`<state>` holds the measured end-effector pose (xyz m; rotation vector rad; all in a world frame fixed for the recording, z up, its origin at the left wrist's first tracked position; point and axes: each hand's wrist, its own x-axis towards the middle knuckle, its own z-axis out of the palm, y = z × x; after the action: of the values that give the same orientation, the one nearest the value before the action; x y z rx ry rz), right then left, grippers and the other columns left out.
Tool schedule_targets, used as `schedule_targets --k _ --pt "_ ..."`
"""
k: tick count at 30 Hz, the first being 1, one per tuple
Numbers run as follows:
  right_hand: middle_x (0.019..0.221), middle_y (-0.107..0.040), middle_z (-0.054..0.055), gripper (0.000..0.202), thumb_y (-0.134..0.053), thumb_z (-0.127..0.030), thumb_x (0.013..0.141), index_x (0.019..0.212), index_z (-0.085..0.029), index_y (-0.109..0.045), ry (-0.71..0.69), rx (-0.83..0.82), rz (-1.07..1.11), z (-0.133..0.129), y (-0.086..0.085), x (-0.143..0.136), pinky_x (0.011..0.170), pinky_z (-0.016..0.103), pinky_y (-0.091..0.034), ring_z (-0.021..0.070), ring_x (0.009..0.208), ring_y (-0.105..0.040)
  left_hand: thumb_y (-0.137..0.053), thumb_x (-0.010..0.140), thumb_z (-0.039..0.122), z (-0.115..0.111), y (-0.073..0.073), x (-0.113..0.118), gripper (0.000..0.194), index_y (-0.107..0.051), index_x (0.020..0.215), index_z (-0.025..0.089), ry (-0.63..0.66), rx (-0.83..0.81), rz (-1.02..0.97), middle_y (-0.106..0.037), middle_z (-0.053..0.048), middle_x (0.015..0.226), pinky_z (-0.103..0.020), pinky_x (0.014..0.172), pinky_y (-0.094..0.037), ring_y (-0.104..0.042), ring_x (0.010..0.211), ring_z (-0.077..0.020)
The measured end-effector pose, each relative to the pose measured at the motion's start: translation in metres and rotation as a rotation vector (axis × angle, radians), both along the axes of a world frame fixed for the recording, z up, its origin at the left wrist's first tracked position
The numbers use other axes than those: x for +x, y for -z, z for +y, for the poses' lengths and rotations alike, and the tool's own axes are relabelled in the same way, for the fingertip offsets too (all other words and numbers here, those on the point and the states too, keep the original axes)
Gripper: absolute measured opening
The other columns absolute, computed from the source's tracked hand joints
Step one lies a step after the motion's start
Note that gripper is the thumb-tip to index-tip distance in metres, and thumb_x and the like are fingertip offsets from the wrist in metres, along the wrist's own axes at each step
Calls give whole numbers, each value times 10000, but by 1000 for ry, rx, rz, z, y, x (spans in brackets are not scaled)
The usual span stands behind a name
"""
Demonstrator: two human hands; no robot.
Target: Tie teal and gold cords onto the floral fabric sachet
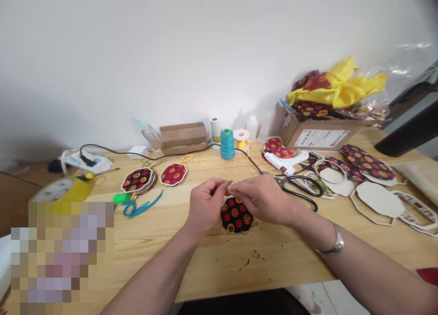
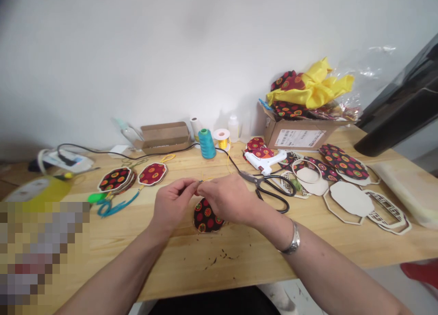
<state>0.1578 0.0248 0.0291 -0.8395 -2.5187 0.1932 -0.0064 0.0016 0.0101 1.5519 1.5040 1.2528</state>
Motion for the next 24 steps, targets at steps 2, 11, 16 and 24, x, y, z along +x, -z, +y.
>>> schedule_targets --k 2,11,16,24 --pt "611 -600 2 167 -455 -117 811 818 -179 -610 4 128 -76 0 1 1 494 268 -197 103 524 -468 -579 761 266 1 1 0 147 -695 738 179 28 10 61 -702 -10 701 -247 661 -476 -615 667 -147" --pt "673 -618 18 182 -437 -135 857 824 -170 -613 -9 201 -66 11 -2 10 523 254 -257 116 601 -511 -570 764 264 0 -2 1 165 -703 703 188 241 -160 19 -678 12 629 -234 623 -467 -595 614 -133" --pt "762 -676 26 187 -470 -223 877 824 -169 -641 11 -172 226 22 6 10 612 208 -360 110 688 -582 -611 749 278 0 -6 -1 154 -686 657 179 295 -207 -138 -663 9 616 -225 641 -453 -579 618 -121" --pt "597 -553 -12 238 -461 -231 866 752 -133 -646 41 -385 251 20 10 5 530 189 -308 72 549 -434 -631 749 277 4 -3 -4 126 -686 696 176 123 -153 -266 -643 20 625 -191 514 -370 -459 515 -71"
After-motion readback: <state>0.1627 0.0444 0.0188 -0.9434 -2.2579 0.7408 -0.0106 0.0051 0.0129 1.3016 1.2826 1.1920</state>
